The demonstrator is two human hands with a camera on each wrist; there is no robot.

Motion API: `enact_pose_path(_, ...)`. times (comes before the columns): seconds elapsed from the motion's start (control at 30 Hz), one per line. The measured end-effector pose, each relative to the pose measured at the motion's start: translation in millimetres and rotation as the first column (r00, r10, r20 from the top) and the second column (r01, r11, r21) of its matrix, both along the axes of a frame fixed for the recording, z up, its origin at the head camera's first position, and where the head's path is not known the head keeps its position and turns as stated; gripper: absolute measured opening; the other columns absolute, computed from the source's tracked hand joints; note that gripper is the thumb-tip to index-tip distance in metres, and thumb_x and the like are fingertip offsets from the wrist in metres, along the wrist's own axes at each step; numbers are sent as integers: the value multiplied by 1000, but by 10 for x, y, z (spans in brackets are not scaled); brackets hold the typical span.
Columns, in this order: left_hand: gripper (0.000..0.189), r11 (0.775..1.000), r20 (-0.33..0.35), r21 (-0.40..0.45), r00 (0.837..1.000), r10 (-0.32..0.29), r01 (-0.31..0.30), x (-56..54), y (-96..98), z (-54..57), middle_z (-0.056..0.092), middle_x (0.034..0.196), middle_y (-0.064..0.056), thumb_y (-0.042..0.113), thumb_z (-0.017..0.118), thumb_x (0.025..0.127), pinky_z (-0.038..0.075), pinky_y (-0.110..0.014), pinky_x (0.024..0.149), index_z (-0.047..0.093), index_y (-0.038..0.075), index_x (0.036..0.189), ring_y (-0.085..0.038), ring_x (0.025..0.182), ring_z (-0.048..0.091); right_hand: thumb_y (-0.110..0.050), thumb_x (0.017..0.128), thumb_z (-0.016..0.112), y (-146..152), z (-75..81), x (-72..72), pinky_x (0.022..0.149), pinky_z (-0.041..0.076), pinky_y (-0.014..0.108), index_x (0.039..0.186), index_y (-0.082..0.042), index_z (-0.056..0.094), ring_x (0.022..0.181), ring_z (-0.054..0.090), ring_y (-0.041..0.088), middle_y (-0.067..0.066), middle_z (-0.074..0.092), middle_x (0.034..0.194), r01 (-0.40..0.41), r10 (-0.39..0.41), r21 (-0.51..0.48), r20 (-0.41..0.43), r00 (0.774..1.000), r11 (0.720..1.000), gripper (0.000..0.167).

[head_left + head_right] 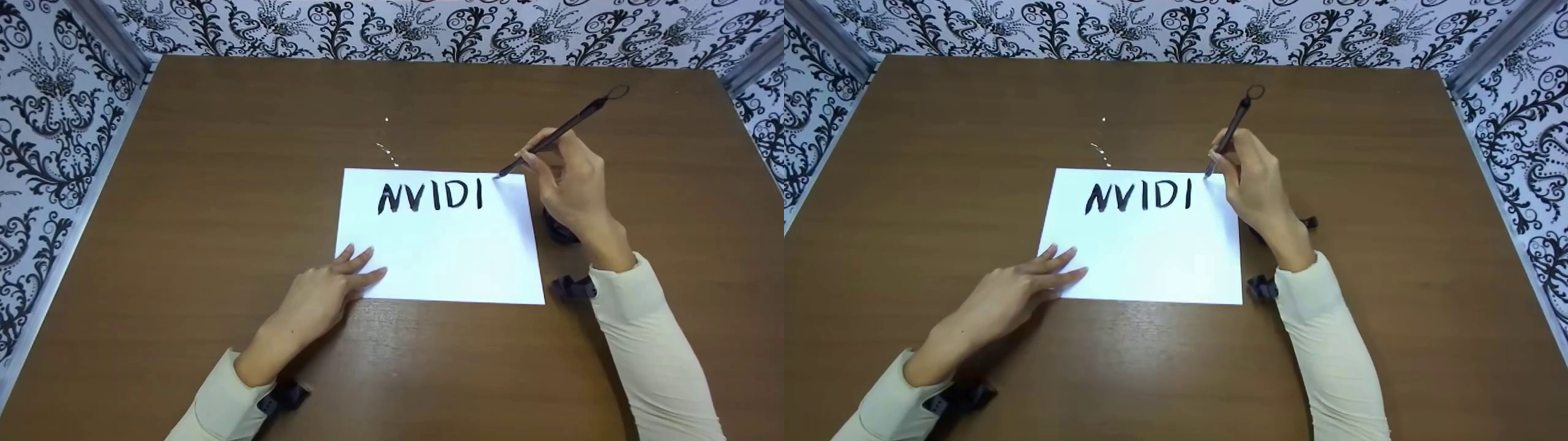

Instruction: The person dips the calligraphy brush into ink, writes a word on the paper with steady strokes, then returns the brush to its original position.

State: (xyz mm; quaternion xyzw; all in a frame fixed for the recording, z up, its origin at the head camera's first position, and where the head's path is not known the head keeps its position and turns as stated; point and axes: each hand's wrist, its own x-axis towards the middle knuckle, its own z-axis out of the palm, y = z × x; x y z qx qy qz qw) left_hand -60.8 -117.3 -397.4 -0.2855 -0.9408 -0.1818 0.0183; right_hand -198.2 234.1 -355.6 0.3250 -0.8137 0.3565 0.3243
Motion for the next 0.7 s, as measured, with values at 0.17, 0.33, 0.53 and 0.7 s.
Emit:
enact_pose_path(0.17,42,1000,13,-9,1000,2,-1,1,-3,5,51,138,-5,1,62,90,31,-26,41,65,24,125,-31,123,50,7,86,65,-16,-19,20,74,48,14,105,6,56,87,68,23,13,63,95,-14,13,19,43,999,1000,20)
enact_pose_path(0.33,43,1000,24,-21,1000,6,-6,0,-3,9,51,139,-4,0,60,90,33,-27,41,65,24,125,-31,124,49,7,87,63,-16,-22,33,73,49,15,106,7,56,88,68,23,13,63,97,-37,35,25,89,995,999,20)
enact_pose_path(0.53,41,1000,22,-9,1000,7,-6,-2,4,15,51,138,-5,1,60,91,34,-27,41,65,23,125,-31,123,50,7,87,63,-21,0,35,75,49,16,106,7,56,87,68,23,12,64,96,-41,38,27,95,995,999,20)
enact_pose_path(0.7,39,1000,19,14,1000,4,-4,-4,10,10,53,136,-7,2,61,91,27,-24,38,65,21,124,-33,121,51,8,86,64,-34,19,48,76,50,18,105,8,56,85,68,23,12,64,95,-68,66,17,114,991,998,21)
